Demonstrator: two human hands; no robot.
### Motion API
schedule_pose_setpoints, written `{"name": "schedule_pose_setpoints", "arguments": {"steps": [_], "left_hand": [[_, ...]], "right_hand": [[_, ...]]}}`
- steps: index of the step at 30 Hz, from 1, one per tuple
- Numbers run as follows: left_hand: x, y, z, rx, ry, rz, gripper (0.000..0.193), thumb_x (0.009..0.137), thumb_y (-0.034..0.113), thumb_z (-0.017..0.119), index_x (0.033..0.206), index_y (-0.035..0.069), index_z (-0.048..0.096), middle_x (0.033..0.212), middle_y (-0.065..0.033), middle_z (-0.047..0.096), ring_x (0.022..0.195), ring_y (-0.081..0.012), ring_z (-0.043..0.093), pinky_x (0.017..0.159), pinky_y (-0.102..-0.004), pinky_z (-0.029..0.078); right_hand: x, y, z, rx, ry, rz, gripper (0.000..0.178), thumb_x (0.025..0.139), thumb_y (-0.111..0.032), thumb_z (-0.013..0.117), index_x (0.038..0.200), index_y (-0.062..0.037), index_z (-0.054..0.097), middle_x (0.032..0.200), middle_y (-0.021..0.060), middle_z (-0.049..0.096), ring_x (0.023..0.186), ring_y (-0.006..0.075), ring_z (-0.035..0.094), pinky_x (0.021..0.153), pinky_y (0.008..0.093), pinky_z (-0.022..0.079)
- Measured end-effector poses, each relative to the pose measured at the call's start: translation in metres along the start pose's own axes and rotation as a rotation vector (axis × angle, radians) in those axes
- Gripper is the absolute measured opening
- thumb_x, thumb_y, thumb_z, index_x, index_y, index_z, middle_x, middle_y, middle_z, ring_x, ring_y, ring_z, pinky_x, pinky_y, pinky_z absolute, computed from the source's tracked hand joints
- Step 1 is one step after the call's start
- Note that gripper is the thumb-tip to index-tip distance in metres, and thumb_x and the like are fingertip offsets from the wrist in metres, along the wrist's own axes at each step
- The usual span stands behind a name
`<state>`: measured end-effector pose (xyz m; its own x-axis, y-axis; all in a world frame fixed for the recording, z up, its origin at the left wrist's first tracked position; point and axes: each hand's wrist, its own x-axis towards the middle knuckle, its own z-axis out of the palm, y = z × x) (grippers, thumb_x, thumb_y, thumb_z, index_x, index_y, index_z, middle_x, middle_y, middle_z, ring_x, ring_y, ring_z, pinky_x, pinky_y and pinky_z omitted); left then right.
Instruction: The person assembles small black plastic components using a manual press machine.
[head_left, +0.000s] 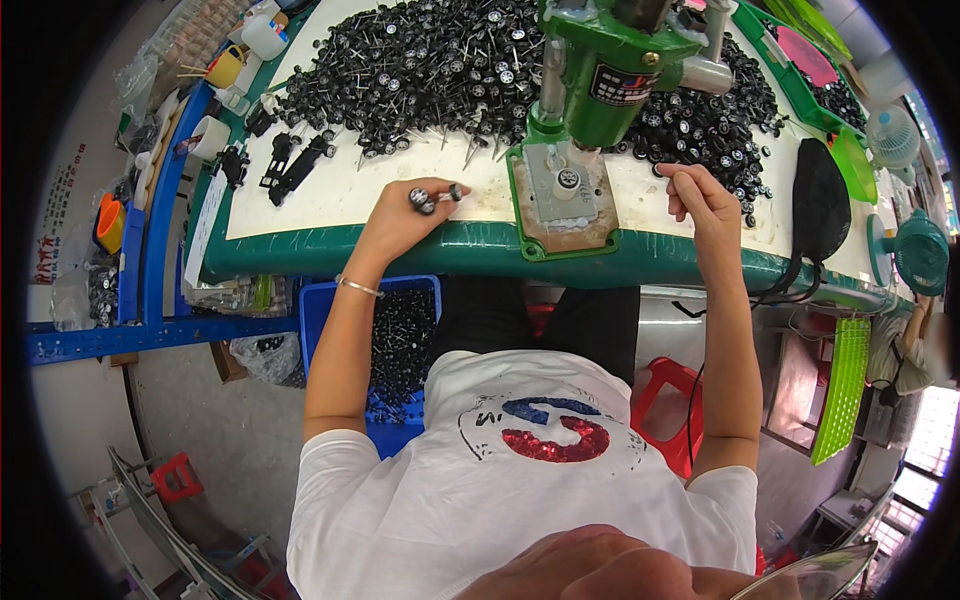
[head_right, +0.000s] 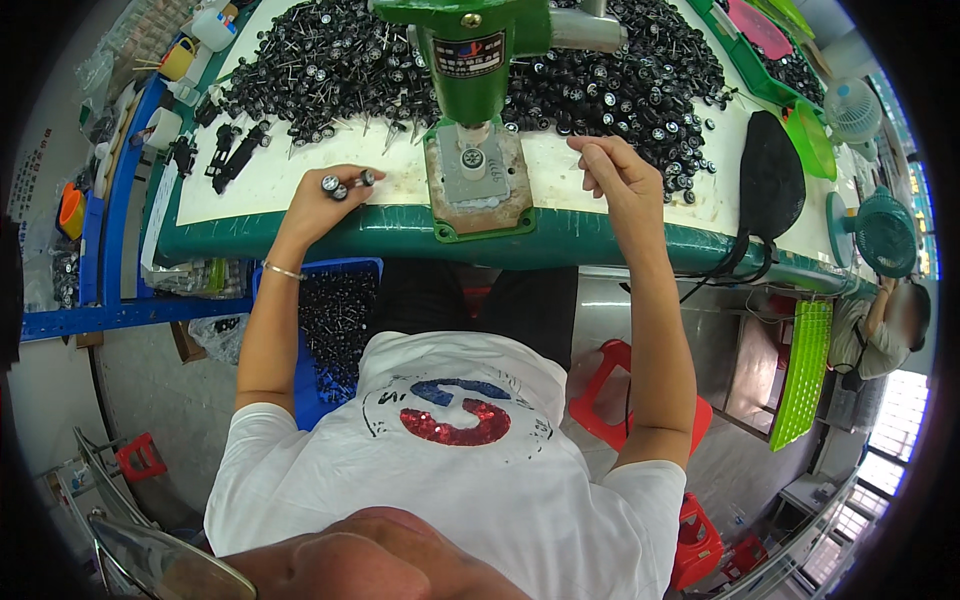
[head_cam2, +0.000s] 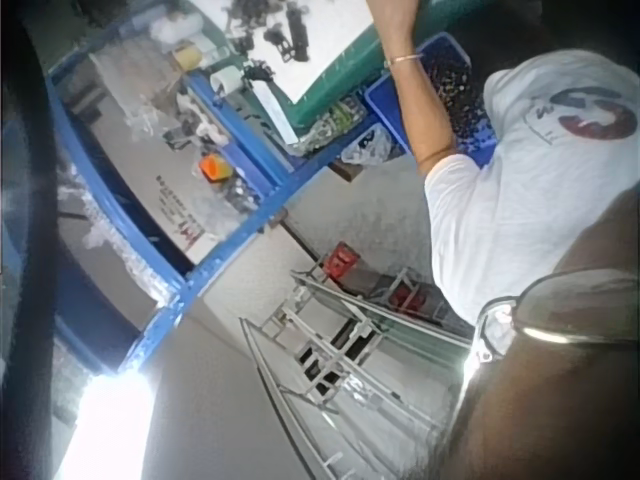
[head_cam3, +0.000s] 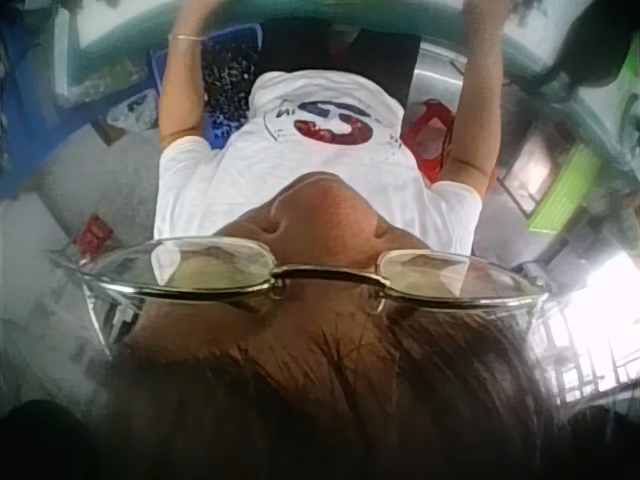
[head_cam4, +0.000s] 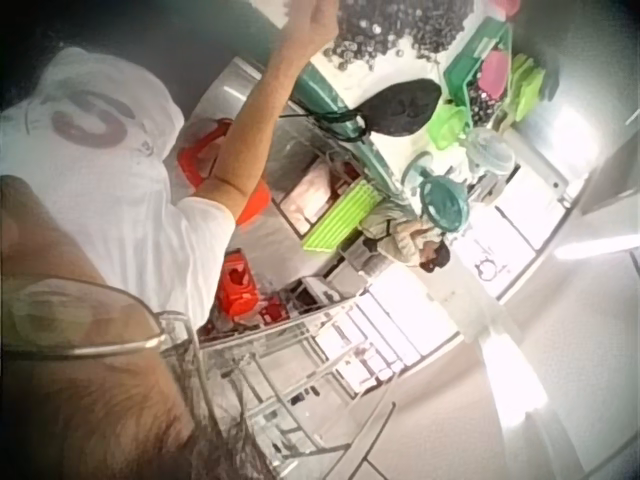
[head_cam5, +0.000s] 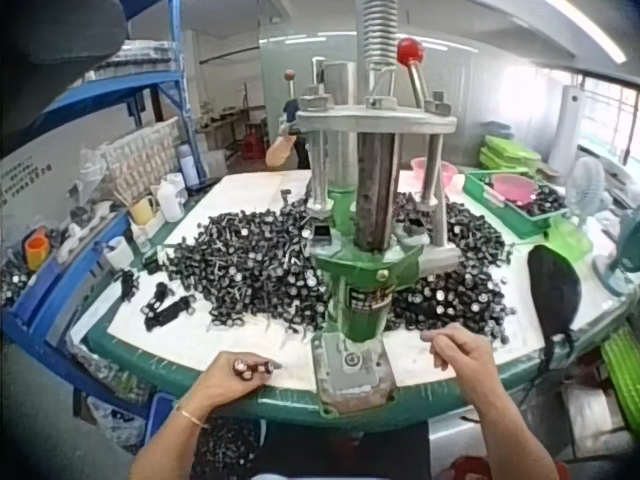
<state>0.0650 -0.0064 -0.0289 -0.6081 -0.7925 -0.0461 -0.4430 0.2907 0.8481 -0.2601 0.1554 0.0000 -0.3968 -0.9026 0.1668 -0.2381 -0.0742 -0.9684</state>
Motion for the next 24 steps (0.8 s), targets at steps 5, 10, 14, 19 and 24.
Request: {"name": "schedule_pose_setpoints", "arguments": {"steps": [5, 10, 14, 19, 24], "left_hand": [[-0.017, -0.012, -0.006, -0.066, 0.108, 0.015, 0.021, 0.082, 0.003, 0.063, 0.1, 0.004, 0.072, 0.078, -0.0026, 0.066, 0.066, -0.0053, 0.055, 0.061, -0.0203, 0.044], [-0.024, -0.012, -0.016, -0.12, 0.121, -0.026, 0.022, 0.081, 0.002, 0.062, 0.101, 0.002, 0.071, 0.077, -0.0015, 0.062, 0.069, -0.0067, 0.052, 0.065, -0.0213, 0.043], [-0.035, -0.018, -0.03, -0.004, 0.006, 0.019, 0.028, 0.076, -0.004, 0.059, 0.1, 0.004, 0.071, 0.076, -0.0045, 0.06, 0.066, -0.0098, 0.052, 0.064, -0.0237, 0.044], [-0.022, -0.011, -0.02, 0.157, -0.008, 0.127, 0.023, 0.074, -0.005, 0.064, 0.093, 0.004, 0.071, 0.075, -0.0064, 0.059, 0.067, -0.0119, 0.053, 0.063, -0.0248, 0.043], [-0.006, -0.002, -0.003, 0.25, 0.003, 0.209, 0.013, 0.074, -0.003, 0.068, 0.087, 0.0, 0.068, 0.077, -0.0043, 0.06, 0.069, -0.0107, 0.055, 0.063, -0.0248, 0.042]], "right_hand": [[0.003, 0.005, 0.01, -0.001, -0.016, 0.037, 0.022, 0.093, -0.016, 0.057, 0.103, -0.0014, 0.069, 0.079, -0.0016, 0.058, 0.065, 0.0039, 0.051, 0.058, 0.0187, 0.039], [0.0, 0.001, 0.018, -0.011, -0.051, 0.01, 0.021, 0.093, -0.014, 0.056, 0.103, -0.0008, 0.069, 0.079, -0.0013, 0.058, 0.065, 0.0042, 0.051, 0.057, 0.0184, 0.038], [-0.002, 0.002, 0.015, -0.012, -0.042, 0.013, 0.021, 0.094, -0.014, 0.056, 0.102, -0.0002, 0.069, 0.078, -0.001, 0.057, 0.065, 0.0042, 0.05, 0.057, 0.0184, 0.038], [0.0, 0.007, 0.015, -0.011, -0.029, 0.037, 0.021, 0.093, -0.014, 0.056, 0.101, -0.0004, 0.069, 0.078, -0.001, 0.057, 0.065, 0.0043, 0.05, 0.057, 0.0189, 0.039], [0.007, -0.003, 0.018, 0.013, -0.035, 0.031, 0.021, 0.092, -0.016, 0.057, 0.1, -0.0007, 0.069, 0.077, -0.0011, 0.058, 0.066, 0.0044, 0.051, 0.058, 0.0194, 0.039]]}}
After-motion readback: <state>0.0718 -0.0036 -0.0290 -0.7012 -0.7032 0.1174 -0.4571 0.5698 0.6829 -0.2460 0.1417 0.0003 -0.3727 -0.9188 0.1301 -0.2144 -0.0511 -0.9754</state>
